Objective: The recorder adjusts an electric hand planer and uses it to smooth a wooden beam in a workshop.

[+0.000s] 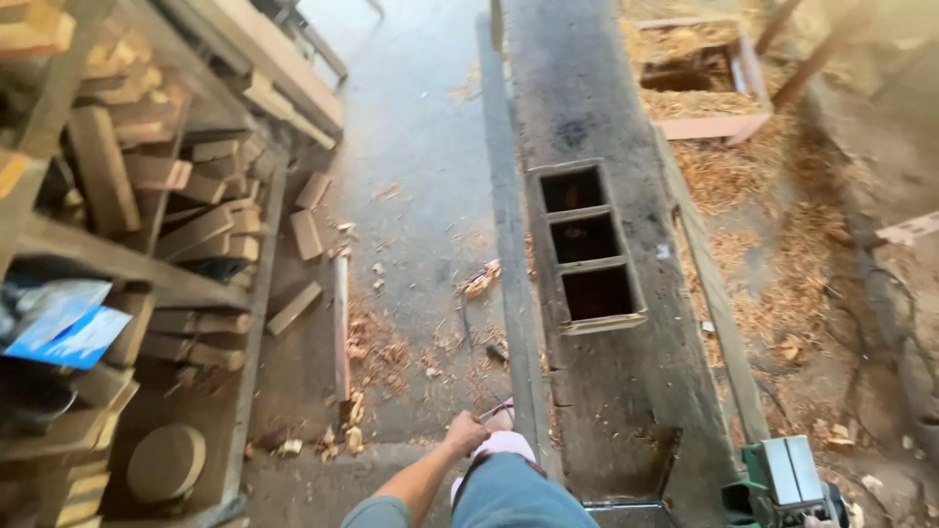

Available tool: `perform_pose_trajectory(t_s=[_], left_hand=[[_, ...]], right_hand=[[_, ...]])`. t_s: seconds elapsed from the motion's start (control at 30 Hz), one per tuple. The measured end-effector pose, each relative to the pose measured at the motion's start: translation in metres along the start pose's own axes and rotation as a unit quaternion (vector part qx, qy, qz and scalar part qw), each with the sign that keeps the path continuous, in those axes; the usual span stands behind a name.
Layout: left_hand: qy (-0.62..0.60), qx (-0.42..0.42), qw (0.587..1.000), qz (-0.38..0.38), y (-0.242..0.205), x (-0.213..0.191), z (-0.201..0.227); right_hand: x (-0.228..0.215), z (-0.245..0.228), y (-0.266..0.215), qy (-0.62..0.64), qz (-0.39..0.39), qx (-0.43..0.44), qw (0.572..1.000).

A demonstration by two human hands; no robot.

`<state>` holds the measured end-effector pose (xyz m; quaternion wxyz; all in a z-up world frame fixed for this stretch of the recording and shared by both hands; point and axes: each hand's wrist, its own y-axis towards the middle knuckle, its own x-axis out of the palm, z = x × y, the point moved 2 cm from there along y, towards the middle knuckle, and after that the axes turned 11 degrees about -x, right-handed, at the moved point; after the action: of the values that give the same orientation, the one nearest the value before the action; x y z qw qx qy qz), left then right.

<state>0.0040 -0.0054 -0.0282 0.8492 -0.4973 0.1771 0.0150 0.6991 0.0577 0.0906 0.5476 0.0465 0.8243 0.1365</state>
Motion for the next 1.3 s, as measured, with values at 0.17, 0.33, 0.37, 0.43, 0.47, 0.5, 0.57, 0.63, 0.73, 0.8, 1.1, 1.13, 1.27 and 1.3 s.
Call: perform_pose_trajectory(t_s=[0.17,0.33,0.37,0.43,0.47,0.5,0.57,0.63,0.73,0.8,1.1,1.13,1.27,1.3], left_hand=[[0.006,-0.036,0.999,-0.016,-0.004,-0.004,0.006],[0.013,-0.028,0.999,-0.042,0.002,-0.007,0.003],[0.006,-0.025,0.998,-0.051,0.003,-0.009,0.003],[0.006,-0.018,0.998,-0.054,0.005,-0.011,0.003],[-0.005,-0.014,0.999,-0.051,0.006,-0.011,0.001],[0.009,-0.014,0.998,-0.061,0.005,-0.012,0.000],[-0.006,-0.006,0.997,-0.073,0.008,-0.016,0.002],[0.015,-0.011,0.997,-0.076,0.004,-0.015,0.006],[0.032,-0.016,0.996,-0.081,-0.001,-0.018,0.015],[0.044,-0.018,0.994,-0.094,-0.007,-0.021,0.017],[0.025,-0.028,0.993,-0.109,-0.017,-0.035,0.029],[0.018,-0.002,0.993,-0.120,-0.020,-0.038,0.030],[0.021,0.008,0.993,-0.116,-0.006,-0.033,0.033],[0.024,0.009,0.993,-0.118,-0.005,-0.032,0.033]], right_hand=[[0.047,0.063,-0.056,-0.017,0.026,0.048,0.998],[0.000,-0.037,-0.049,0.008,0.062,0.157,0.986],[-0.007,-0.052,-0.046,0.019,0.042,0.201,0.979],[-0.022,-0.083,-0.033,-0.032,0.044,0.166,0.985],[-0.029,-0.097,-0.027,-0.079,0.039,0.119,0.989],[-0.040,-0.113,-0.022,-0.086,0.040,0.134,0.986],[-0.059,-0.142,-0.007,0.011,0.083,0.152,0.985],[-0.052,-0.129,-0.014,-0.025,0.062,0.198,0.978],[-0.043,-0.124,-0.011,-0.046,0.058,0.202,0.977],[-0.046,-0.131,-0.009,-0.042,0.075,0.176,0.981],[-0.060,-0.149,-0.004,-0.010,0.052,0.209,0.977],[-0.058,-0.149,-0.005,-0.002,0.065,0.181,0.981],[-0.065,-0.155,0.003,0.026,0.094,0.135,0.986],[-0.071,-0.159,0.005,0.025,0.095,0.138,0.986]])
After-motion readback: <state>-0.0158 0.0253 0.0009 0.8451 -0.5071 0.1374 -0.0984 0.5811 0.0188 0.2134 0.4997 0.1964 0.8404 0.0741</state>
